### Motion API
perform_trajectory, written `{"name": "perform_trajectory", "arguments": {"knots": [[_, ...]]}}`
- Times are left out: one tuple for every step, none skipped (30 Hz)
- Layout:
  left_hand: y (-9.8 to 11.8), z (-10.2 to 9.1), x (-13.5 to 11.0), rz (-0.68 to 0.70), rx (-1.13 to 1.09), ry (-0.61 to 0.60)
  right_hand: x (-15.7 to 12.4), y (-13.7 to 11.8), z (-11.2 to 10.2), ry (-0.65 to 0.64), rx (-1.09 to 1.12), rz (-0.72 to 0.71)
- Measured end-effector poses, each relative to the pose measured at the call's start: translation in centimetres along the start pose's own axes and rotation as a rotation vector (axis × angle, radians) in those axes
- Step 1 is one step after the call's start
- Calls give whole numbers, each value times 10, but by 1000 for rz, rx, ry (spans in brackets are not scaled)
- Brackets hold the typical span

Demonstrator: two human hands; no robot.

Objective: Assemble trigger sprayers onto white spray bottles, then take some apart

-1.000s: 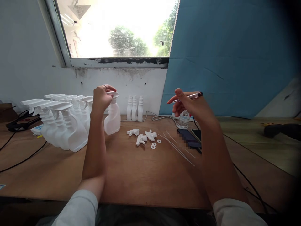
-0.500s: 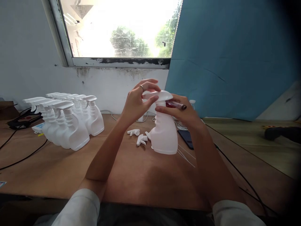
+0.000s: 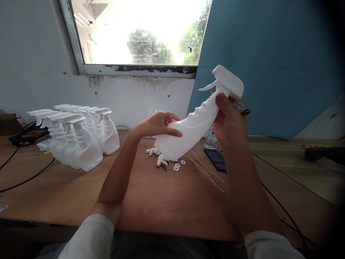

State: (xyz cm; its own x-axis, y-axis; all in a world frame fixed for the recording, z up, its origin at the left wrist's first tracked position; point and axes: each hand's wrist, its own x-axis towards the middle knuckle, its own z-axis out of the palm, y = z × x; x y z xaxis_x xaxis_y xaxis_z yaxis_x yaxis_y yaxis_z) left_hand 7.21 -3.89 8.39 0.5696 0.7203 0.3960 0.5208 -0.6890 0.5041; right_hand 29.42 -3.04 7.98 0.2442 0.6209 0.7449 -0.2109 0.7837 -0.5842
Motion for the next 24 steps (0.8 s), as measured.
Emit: {"name": "perform_trajectory", "arguments": {"knots": [[0, -2, -2, 8, 24, 24, 0, 0, -1, -38, 7, 0], [-1, -5, -3, 25, 50, 39, -1, 0, -1, -68, 19, -2], [-3, -7, -5, 46, 68, 42, -1, 0, -2, -96, 29, -3], [-5, -10, -6, 67, 73, 29, -2, -1, -2, -123, 36, -5], [-8, -13, -8, 87, 62, 3, -4, -1, -2, -148, 40, -9], [-11, -15, -9, 104, 38, -30, -5, -2, -1, -176, 45, -15], [-14, -18, -10, 118, 5, -66, -6, -4, 0, -211, 50, -25], [-16, -20, -11, 129, -30, -99, -8, -6, 1, -256, 58, -34], [-18, -22, -12, 138, -61, -119, -9, -7, 2, -305, 72, -40], [-20, -23, -13, 144, -83, -126, -10, -9, 4, -349, 89, -41], [-21, -25, -13, 146, -93, -119, -11, -10, 6, -387, 102, -36], [-22, -25, -13, 143, -92, -106, -12, -10, 7, -409, 115, -26], [-22, -26, -13, 139, -82, -93, -12, -10, 8, -407, 130, -14], [-22, -26, -13, 134, -68, -83, -12, -9, 9, -388, 143, -2], [-22, -25, -13, 129, -54, -77, -12, -8, 10, -352, 154, -1], [-22, -25, -13, 126, -44, -77, -11, -7, 10, -319, 163, -5], [-23, -24, -12, 127, -38, -78, -11, -7, 9, -292, 170, -15], [-23, -24, -12, 128, -36, -80, -10, -7, 9, -278, 170, -23], [-23, -23, -11, 129, -35, -80, -10, -7, 8, -281, 160, -23], [-23, -23, -11, 131, -33, -78, -10, -8, 7, -292, 142, -15], [-24, -22, -11, 132, -32, -74, -10, -9, 7, -308, 119, -1], [-24, -22, -11, 133, -29, -69, -10, -10, 6, -321, 91, 17], [-24, -22, -11, 133, -26, -65, -11, -10, 6, -321, 62, 32], [-24, -22, -10, 133, -23, -65, -11, -10, 6, -313, 34, 44]]}}
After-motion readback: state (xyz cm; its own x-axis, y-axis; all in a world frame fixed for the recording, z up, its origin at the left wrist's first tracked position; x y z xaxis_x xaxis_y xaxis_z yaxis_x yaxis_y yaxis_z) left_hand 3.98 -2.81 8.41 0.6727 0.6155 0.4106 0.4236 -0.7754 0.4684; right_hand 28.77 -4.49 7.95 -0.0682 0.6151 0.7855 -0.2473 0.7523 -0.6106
